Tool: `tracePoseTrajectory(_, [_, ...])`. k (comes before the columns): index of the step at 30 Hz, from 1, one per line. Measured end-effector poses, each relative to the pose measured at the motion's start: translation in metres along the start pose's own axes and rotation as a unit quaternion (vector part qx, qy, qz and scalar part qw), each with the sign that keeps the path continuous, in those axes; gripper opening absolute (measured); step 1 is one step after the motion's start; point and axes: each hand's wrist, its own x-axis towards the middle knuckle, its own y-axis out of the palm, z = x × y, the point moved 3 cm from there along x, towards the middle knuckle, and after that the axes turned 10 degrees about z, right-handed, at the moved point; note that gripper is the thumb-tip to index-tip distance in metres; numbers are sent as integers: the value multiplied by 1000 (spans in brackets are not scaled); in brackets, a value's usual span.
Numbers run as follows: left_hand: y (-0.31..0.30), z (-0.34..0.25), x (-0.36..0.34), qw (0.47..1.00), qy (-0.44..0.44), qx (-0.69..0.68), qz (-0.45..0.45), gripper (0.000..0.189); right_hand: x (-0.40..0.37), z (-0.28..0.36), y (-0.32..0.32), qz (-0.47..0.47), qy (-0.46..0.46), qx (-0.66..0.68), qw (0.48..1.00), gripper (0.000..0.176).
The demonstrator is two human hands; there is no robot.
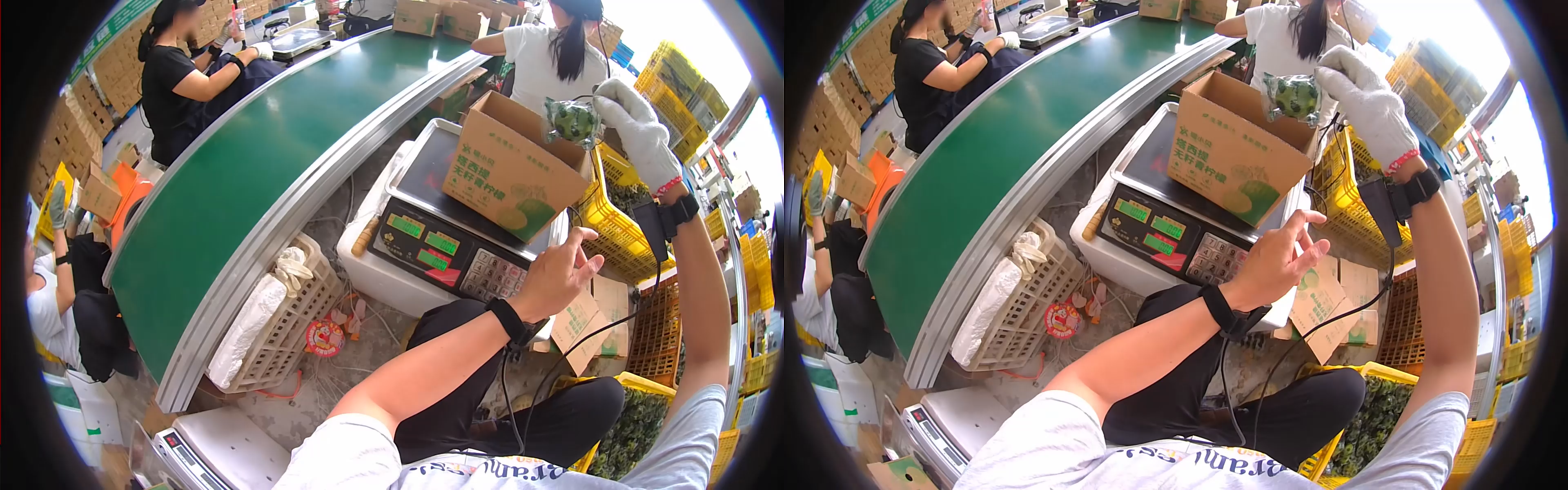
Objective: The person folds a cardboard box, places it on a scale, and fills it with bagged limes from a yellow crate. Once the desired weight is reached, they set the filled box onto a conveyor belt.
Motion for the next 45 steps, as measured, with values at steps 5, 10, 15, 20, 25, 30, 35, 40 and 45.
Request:
tracePoseTrajectory(5, [2, -2, -1, 1000, -1, 14, 7, 49, -2, -9, -4, -50, -33, 56, 997, 23])
tracePoseTrajectory(10, [1, -3, -2, 1000, -3, 17, 11, 48, -12, -4, -4, -81, 8, 148, 986, 26])
tracePoseTrajectory(15, [0, -5, -3, 1000, -1, 19, 14, 48, -74, -2, -22, -130, -74, 154, 977, 26])
tracePoseTrajectory(20, [-2, -16, -8, 999, -2, 17, 31, 43, -231, -26, -89, -105, 196, 162, 961, 26])
tracePoseTrajectory(25, [9, -21, -7, 999, 29, -6, 41, 40, -423, -71, -162, -17, 401, 38, 915, 9])
tracePoseTrajectory(30, [22, -24, -6, 998, 27, -4, 55, 37, -377, -31, -101, -2, 413, -63, 908, 22])
tracePoseTrajectory(35, [-18, -72, -17, 991, 56, -94, 78, 22, -248, -8, -15, 80, 261, 39, 961, 49])
tracePoseTrajectory(40, [-180, -119, -28, 993, 29, 34, -105, 36, -148, -4, 64, -1, 28, -71, 997, 82])
tracePoseTrajectory(45, [-233, -15, 0, 975, 32, 189, -115, 83, -103, -25, 120, -188, -39, -21, 981, 80])
